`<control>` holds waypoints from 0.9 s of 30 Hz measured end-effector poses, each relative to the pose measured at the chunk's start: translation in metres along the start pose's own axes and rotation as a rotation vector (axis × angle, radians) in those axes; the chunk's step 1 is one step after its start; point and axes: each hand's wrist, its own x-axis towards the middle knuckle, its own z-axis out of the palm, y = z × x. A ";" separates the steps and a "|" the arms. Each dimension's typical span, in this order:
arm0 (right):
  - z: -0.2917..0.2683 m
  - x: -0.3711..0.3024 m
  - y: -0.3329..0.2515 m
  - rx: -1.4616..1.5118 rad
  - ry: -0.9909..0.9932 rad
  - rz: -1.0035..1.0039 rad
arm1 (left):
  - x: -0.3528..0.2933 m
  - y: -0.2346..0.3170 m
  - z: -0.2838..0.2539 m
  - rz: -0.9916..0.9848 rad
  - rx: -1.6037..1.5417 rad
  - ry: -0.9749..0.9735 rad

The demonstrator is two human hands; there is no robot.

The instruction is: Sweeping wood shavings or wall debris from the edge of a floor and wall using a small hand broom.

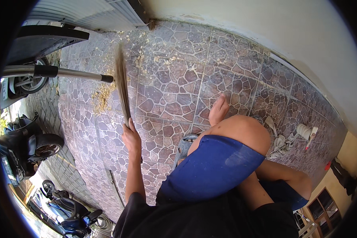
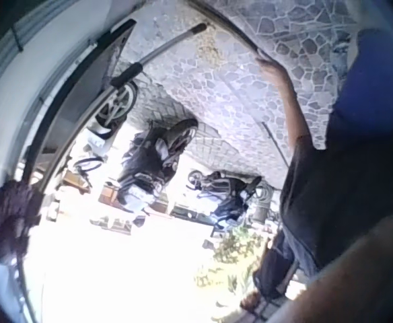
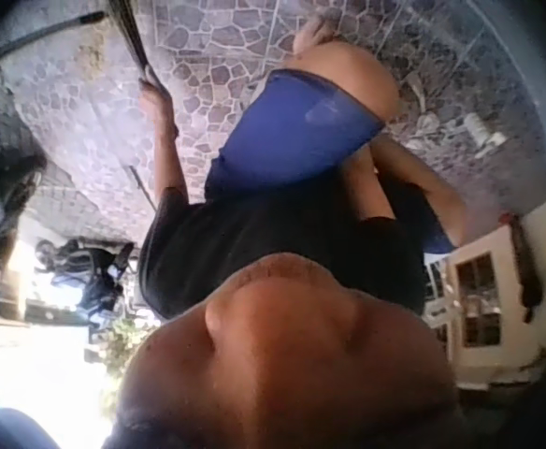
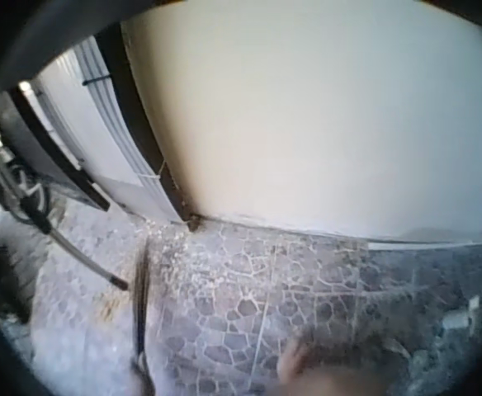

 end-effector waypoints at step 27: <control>-0.058 0.016 0.042 0.157 0.186 0.232 | -0.044 0.030 -0.007 0.149 0.061 -0.245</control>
